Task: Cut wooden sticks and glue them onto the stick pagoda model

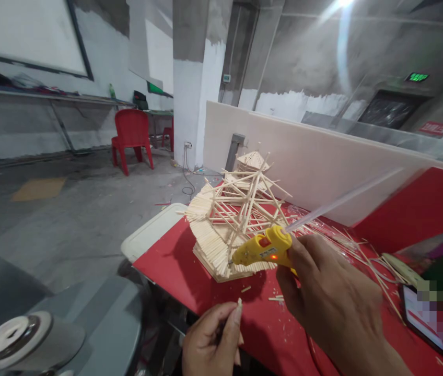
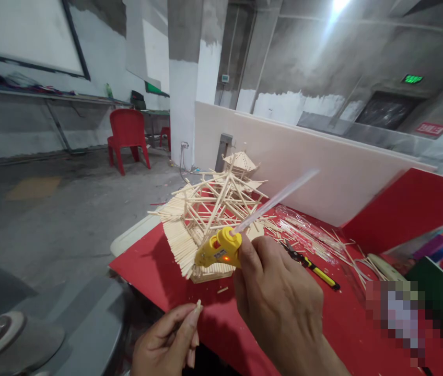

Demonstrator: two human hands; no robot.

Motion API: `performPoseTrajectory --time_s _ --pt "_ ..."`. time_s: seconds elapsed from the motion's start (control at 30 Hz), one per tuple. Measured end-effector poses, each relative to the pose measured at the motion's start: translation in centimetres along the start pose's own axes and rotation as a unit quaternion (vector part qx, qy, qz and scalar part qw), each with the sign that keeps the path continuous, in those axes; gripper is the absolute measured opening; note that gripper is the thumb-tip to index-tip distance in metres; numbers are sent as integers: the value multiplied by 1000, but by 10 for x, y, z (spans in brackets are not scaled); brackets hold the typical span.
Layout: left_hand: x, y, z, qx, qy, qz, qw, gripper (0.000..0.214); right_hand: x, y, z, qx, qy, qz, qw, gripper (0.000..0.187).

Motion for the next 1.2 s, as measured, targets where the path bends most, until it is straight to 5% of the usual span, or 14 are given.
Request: performPoseTrajectory --time_s 1.2 --pt "-2 -3 -2 -8 22 -5 1000 36 -5 8 6 33 18 35 999 27"
Point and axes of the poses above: each hand's wrist, its own x-axis towards the middle knuckle, its own z-axis out of the palm, y = z × x, the point moved 9 cm from there along x, towards the middle knuckle, and after that the axes turned 8 degrees about -y, right-handed, at the moved point
